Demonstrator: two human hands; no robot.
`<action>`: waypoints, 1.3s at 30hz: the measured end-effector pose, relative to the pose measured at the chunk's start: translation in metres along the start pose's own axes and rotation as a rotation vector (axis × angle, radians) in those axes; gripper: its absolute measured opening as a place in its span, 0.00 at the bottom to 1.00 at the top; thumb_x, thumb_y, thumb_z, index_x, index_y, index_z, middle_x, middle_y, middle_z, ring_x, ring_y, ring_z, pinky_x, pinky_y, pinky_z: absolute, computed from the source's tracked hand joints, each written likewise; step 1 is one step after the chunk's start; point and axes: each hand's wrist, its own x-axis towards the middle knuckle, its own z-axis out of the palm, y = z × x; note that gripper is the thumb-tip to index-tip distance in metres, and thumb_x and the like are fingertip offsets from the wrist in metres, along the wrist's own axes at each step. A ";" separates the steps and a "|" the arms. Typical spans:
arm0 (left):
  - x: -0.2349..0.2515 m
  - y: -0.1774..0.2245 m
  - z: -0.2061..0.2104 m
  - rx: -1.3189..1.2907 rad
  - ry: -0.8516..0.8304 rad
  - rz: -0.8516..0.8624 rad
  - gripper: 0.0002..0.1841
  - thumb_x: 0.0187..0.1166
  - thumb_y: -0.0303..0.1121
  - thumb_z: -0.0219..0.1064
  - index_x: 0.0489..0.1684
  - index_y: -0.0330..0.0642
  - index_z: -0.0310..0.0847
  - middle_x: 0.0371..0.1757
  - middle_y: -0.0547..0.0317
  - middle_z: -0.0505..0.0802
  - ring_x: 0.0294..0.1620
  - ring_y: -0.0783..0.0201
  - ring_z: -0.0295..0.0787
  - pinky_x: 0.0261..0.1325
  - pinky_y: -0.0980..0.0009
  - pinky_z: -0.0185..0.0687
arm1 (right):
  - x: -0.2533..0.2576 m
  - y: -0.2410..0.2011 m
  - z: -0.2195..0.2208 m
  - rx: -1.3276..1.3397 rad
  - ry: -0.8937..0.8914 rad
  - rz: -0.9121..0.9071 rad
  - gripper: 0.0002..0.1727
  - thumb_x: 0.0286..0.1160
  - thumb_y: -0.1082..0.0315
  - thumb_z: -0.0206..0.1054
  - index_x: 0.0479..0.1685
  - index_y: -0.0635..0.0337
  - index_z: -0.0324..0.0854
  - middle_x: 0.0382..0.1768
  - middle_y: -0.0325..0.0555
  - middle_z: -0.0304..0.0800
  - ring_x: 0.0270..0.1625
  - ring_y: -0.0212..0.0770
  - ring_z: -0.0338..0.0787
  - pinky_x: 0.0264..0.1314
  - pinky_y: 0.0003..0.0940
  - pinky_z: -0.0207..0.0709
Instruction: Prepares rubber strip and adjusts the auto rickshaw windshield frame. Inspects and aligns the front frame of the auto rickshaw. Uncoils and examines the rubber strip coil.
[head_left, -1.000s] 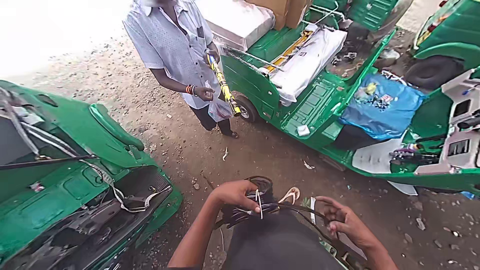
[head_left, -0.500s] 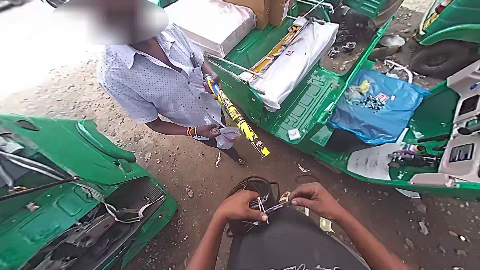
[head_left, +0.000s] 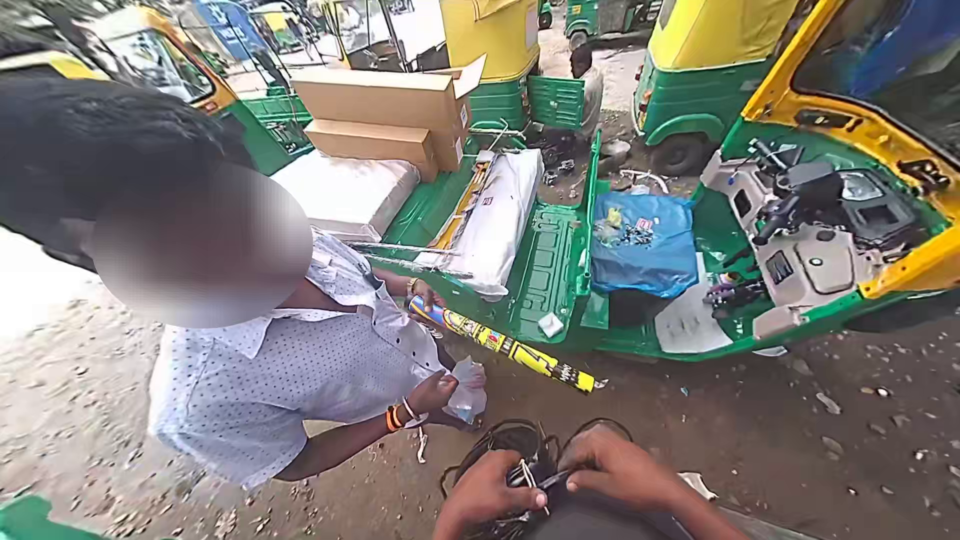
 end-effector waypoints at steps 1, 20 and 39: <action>0.006 0.003 -0.001 0.022 -0.047 -0.001 0.33 0.66 0.64 0.76 0.43 0.38 0.85 0.33 0.52 0.90 0.38 0.56 0.88 0.47 0.49 0.85 | 0.006 -0.010 0.009 -0.024 -0.007 0.016 0.11 0.80 0.57 0.70 0.49 0.52 0.93 0.42 0.42 0.96 0.48 0.37 0.92 0.58 0.44 0.83; 0.012 0.021 -0.029 -0.046 -0.058 0.138 0.27 0.68 0.56 0.78 0.39 0.35 0.86 0.30 0.52 0.89 0.33 0.59 0.87 0.42 0.51 0.84 | -0.050 0.030 -0.049 0.065 -0.115 0.216 0.21 0.83 0.44 0.65 0.35 0.51 0.90 0.21 0.34 0.85 0.24 0.30 0.83 0.33 0.35 0.77; 0.087 0.072 0.001 -0.025 -0.164 0.136 0.31 0.67 0.64 0.75 0.46 0.41 0.88 0.36 0.58 0.93 0.38 0.65 0.91 0.48 0.58 0.88 | -0.067 0.020 -0.110 -0.076 -0.145 0.080 0.19 0.87 0.52 0.63 0.37 0.56 0.91 0.25 0.42 0.88 0.31 0.40 0.86 0.38 0.48 0.77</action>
